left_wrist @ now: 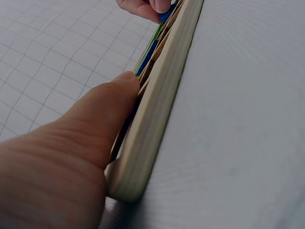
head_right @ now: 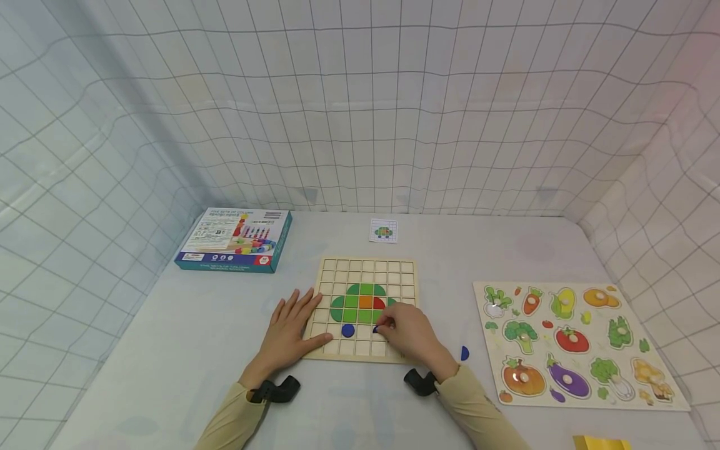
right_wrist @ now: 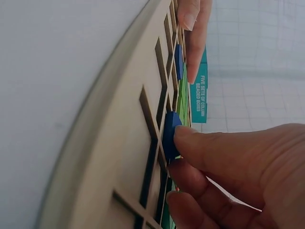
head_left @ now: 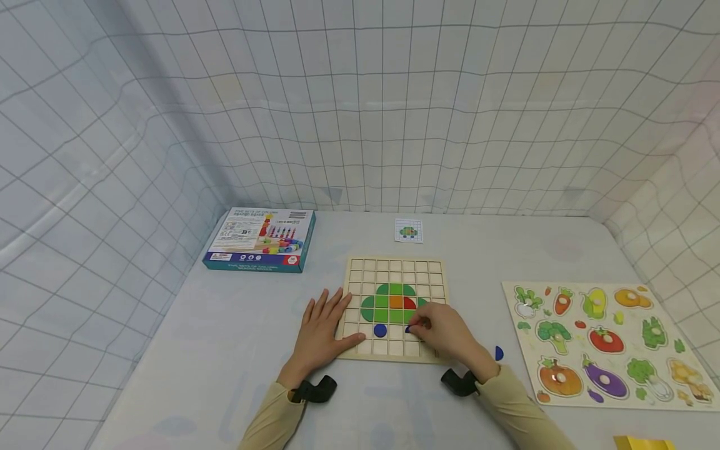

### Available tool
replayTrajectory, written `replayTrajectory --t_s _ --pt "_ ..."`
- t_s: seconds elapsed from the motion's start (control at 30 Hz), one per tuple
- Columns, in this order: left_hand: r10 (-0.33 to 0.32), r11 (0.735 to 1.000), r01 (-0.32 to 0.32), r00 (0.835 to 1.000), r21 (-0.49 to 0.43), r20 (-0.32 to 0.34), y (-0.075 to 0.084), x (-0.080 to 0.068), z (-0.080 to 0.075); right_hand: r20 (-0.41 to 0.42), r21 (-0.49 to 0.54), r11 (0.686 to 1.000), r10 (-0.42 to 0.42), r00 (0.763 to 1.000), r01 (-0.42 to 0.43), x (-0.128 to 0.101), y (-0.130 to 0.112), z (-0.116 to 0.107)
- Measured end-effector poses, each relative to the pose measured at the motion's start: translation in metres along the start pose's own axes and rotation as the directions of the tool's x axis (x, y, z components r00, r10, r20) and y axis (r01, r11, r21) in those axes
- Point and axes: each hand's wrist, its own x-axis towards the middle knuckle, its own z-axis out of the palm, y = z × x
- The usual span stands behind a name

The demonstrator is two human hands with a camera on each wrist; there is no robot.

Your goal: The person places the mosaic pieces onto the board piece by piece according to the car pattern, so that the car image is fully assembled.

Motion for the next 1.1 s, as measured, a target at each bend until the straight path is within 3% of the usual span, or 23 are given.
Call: replayTrajectory --t_s 1.1 --pt "0.005 1.0 -0.005 1.0 0.001 -0.005 0.0009 0.0005 -0.0011 -0.01 -0.026 1.0 0.014 1.0 -0.015 -0.0027 -0.0011 -0.0019"
